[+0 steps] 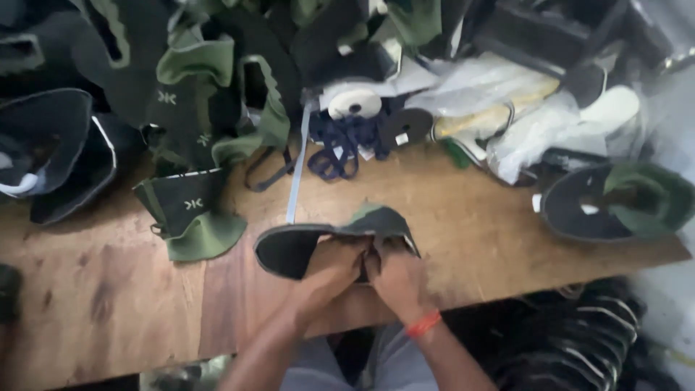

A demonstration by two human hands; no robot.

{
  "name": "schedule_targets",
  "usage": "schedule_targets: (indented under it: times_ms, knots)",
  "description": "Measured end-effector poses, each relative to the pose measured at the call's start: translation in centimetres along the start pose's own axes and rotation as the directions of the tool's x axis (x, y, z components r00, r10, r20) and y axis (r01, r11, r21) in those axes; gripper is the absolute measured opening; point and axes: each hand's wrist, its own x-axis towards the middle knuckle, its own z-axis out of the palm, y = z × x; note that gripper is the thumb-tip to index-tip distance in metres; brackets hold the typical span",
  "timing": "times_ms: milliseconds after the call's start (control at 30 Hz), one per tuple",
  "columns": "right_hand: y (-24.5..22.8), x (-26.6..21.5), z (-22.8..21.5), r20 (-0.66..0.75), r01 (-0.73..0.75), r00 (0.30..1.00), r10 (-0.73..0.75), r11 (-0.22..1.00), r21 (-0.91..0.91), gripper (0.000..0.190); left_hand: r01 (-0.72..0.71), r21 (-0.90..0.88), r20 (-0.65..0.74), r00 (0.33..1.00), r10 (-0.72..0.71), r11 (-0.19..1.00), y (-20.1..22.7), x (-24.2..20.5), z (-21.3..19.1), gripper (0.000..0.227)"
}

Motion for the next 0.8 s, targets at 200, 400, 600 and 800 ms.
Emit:
schedule_targets:
  times_ms: [200,400,600,800]
  knots:
    - [-0.8,1.4,0.1,0.149,-0.128,0.979,0.138,0.989,-0.072,0.028,-0.006,-0.027,0.027,1.0,0.007,1.0,1.3,1.7,-2.0,0.017]
    - [0.1,0.9,0.6,0.265,-0.091,0.954,0.142,0.976,-0.196,0.03,-0.002,0.049,-0.023,1.0,0.003,0.999,-1.8,1.2,2.6,0.028]
    - [1.2,-0.5,-0.8,-0.021,0.29,0.956,-0.292,0.933,0.211,0.067,-0.246,0.445,-0.21,0.906,0.367,0.861,-5.5,-1.3,2.5,0.038]
    - [4.3,-1.6,1.2,0.133,0.109,0.977,-0.165,0.929,0.354,0.043,-0.072,0.378,0.316,0.947,-0.055,0.923,-4.8,-2.0,3.4,0.029]
